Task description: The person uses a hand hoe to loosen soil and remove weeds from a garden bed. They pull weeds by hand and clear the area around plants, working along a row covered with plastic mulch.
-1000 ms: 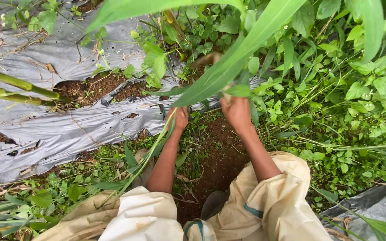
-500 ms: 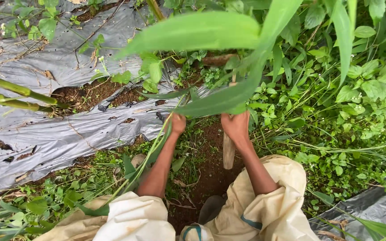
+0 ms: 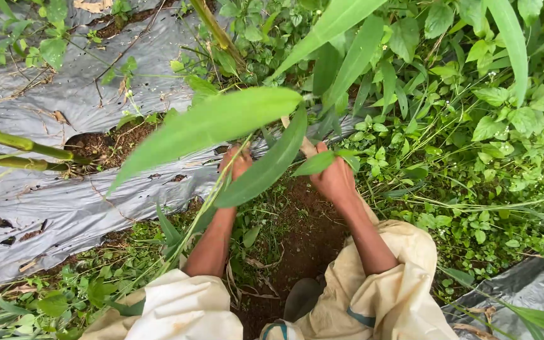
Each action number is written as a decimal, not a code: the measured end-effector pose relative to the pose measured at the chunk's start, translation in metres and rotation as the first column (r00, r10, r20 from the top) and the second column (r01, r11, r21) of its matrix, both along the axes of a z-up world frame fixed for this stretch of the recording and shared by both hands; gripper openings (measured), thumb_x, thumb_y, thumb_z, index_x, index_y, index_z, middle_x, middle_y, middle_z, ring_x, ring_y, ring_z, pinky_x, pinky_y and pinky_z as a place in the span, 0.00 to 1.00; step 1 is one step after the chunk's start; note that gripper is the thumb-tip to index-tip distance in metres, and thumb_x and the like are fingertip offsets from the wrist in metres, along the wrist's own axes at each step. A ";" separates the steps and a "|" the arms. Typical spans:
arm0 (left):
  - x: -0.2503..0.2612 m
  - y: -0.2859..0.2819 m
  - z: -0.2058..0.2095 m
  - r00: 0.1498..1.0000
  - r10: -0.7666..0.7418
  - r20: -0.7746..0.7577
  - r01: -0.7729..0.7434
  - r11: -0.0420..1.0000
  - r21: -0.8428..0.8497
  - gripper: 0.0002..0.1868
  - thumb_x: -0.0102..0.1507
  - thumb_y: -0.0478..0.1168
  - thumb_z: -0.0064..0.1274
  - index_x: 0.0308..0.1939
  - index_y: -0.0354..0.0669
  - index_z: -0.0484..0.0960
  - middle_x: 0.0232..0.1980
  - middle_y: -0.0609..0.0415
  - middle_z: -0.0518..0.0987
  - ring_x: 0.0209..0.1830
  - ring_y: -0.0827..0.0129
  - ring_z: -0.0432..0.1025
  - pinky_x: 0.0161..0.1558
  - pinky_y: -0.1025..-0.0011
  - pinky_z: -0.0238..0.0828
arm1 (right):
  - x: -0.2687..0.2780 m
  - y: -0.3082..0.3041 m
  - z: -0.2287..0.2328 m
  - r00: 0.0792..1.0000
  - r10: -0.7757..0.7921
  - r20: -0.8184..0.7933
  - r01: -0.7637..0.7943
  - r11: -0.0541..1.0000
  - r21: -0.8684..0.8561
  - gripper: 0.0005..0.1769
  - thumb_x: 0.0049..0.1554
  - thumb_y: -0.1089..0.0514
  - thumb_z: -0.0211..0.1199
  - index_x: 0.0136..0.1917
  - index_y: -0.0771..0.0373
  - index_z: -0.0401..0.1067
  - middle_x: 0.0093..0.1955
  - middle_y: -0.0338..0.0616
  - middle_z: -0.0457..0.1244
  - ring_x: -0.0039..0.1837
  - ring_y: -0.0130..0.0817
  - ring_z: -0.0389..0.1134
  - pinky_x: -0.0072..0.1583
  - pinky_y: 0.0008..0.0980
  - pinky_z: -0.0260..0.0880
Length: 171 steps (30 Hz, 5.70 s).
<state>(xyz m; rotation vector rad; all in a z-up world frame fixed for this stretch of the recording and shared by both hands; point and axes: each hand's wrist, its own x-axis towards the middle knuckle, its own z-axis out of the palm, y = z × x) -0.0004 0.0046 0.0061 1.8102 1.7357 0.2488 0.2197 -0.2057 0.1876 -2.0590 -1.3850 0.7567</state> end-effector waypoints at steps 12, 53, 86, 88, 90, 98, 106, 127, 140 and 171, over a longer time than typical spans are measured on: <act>-0.013 0.000 -0.027 0.992 0.064 -0.105 -0.076 0.991 -0.112 0.29 0.64 0.73 0.42 0.42 0.59 0.85 0.40 0.45 0.82 0.45 0.47 0.78 0.45 0.53 0.75 | 0.008 0.010 -0.011 0.979 -0.013 0.203 0.006 0.999 0.032 0.03 0.54 0.63 0.58 0.40 0.61 0.72 0.25 0.43 0.64 0.27 0.38 0.64 0.41 0.37 0.72; -0.015 -0.117 0.059 0.992 0.119 -0.038 -0.120 0.993 -0.005 0.28 0.68 0.66 0.33 0.48 0.52 0.79 0.36 0.57 0.72 0.38 0.62 0.70 0.44 0.62 0.67 | -0.050 0.025 0.031 0.916 -0.220 -0.335 0.361 0.815 0.454 0.11 0.65 0.67 0.55 0.60 0.74 0.61 0.39 0.56 0.65 0.35 0.34 0.64 0.36 0.29 0.69; 0.018 -0.083 -0.014 0.987 0.083 -0.135 -0.054 0.978 0.202 0.29 0.73 0.64 0.25 0.25 0.61 0.72 0.15 0.64 0.68 0.15 0.66 0.67 0.27 0.64 0.68 | -0.031 -0.025 0.024 0.960 -0.185 -0.209 0.210 0.972 0.103 0.19 0.61 0.60 0.56 0.61 0.75 0.64 0.35 0.57 0.65 0.32 0.40 0.65 0.35 0.36 0.67; 0.018 -0.078 -0.013 0.990 0.097 -0.103 -0.073 0.973 0.219 0.28 0.72 0.64 0.27 0.26 0.61 0.73 0.17 0.63 0.70 0.17 0.64 0.69 0.28 0.63 0.70 | -0.038 -0.010 0.026 0.967 -0.171 -0.187 0.188 0.979 0.074 0.24 0.61 0.61 0.57 0.66 0.78 0.60 0.37 0.60 0.66 0.33 0.43 0.67 0.36 0.40 0.68; 0.019 -0.067 -0.010 0.991 0.115 -0.066 -0.096 0.966 0.239 0.28 0.72 0.65 0.30 0.27 0.61 0.74 0.18 0.61 0.72 0.19 0.62 0.72 0.29 0.61 0.71 | -0.042 -0.001 0.023 0.975 -0.152 -0.162 0.162 0.986 0.050 0.30 0.61 0.61 0.58 0.71 0.80 0.57 0.38 0.62 0.66 0.35 0.46 0.69 0.38 0.44 0.70; -0.005 -0.048 0.035 0.993 0.120 0.023 -0.117 0.990 -0.079 0.31 0.68 0.69 0.38 0.33 0.51 0.83 0.35 0.45 0.84 0.47 0.45 0.80 0.49 0.46 0.75 | -0.040 0.005 0.020 0.992 -0.051 -0.112 0.043 0.996 -0.074 0.36 0.54 0.73 0.57 0.74 0.83 0.51 0.42 0.68 0.67 0.38 0.55 0.72 0.39 0.47 0.75; -0.008 -0.042 0.046 0.983 0.081 0.166 -0.069 0.995 -0.077 0.24 0.73 0.63 0.35 0.37 0.57 0.78 0.31 0.53 0.81 0.40 0.52 0.80 0.46 0.48 0.74 | -0.061 0.008 0.028 0.990 -0.066 -0.121 0.058 0.996 -0.067 0.35 0.55 0.71 0.56 0.73 0.83 0.52 0.42 0.69 0.67 0.39 0.56 0.72 0.40 0.49 0.74; 0.025 -0.108 0.085 0.998 0.048 0.040 -0.052 0.993 0.102 0.29 0.75 0.62 0.21 0.49 0.49 0.74 0.35 0.33 0.81 0.44 0.38 0.80 0.50 0.43 0.76 | -0.060 -0.004 0.068 0.977 -0.102 -0.188 0.099 0.995 -0.028 0.32 0.57 0.66 0.56 0.71 0.85 0.52 0.42 0.70 0.66 0.41 0.58 0.72 0.44 0.56 0.72; -0.005 -0.123 -0.030 0.999 -0.044 0.013 0.034 0.898 0.438 0.21 0.75 0.53 0.37 0.66 0.51 0.76 0.38 0.34 0.83 0.41 0.38 0.80 0.48 0.39 0.71 | -0.035 -0.002 0.061 0.965 -0.110 -0.239 0.097 0.993 -0.064 0.31 0.58 0.63 0.55 0.69 0.86 0.53 0.42 0.72 0.65 0.42 0.60 0.71 0.47 0.60 0.71; 0.057 -0.054 0.052 0.993 0.016 -0.120 0.014 0.970 0.242 0.27 0.66 0.62 0.48 0.51 0.44 0.83 0.46 0.41 0.77 0.33 0.44 0.80 0.33 0.50 0.79 | -0.017 0.010 0.024 0.962 -0.199 -0.185 0.178 0.976 -0.125 0.33 0.57 0.48 0.57 0.66 0.76 0.60 0.54 0.74 0.65 0.59 0.73 0.68 0.55 0.67 0.70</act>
